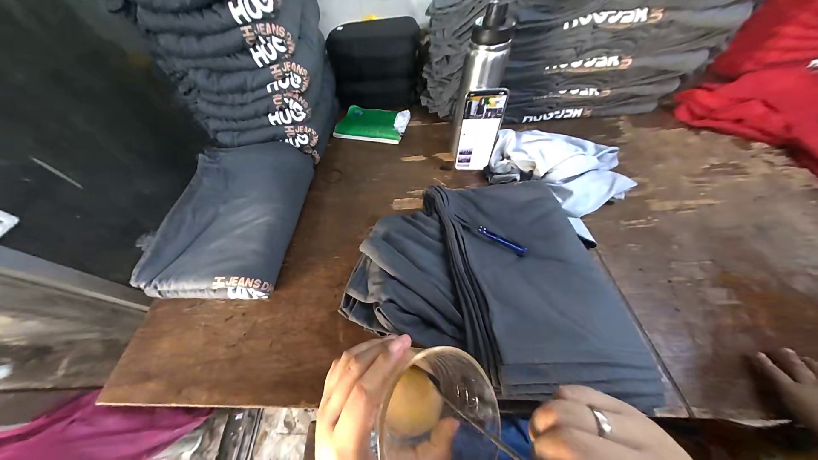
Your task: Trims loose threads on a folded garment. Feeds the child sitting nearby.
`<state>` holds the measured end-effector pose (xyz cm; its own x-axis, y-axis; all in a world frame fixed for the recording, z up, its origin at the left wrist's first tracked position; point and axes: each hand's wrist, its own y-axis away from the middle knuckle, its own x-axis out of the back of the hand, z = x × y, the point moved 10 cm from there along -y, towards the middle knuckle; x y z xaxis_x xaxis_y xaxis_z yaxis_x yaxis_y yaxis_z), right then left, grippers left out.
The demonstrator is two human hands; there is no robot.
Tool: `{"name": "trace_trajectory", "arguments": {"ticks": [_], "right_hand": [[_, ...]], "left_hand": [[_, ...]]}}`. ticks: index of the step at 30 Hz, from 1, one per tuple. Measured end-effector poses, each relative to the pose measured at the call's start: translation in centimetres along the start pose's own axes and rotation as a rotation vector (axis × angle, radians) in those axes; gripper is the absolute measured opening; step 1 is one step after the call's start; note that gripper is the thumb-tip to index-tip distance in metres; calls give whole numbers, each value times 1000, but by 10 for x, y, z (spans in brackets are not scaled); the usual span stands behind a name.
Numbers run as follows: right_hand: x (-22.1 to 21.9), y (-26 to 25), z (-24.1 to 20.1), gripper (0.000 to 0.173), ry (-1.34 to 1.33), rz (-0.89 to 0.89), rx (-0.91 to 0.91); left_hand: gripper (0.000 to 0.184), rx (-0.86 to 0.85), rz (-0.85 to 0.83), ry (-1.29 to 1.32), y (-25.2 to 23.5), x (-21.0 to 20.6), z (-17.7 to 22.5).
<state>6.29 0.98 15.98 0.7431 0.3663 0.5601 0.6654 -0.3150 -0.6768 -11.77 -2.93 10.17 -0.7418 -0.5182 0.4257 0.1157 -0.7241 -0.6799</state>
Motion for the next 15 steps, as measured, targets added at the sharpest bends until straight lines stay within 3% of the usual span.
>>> {"name": "trace_trajectory", "arguments": {"ticks": [6, 15], "right_hand": [[1, 7, 23, 33, -237, 53, -194], [15, 63, 48, 22, -542, 293, -302]], "left_hand": [[69, -1, -42, 29, 3, -8, 0], [77, -25, -70, 82, -3, -18, 6]]}}
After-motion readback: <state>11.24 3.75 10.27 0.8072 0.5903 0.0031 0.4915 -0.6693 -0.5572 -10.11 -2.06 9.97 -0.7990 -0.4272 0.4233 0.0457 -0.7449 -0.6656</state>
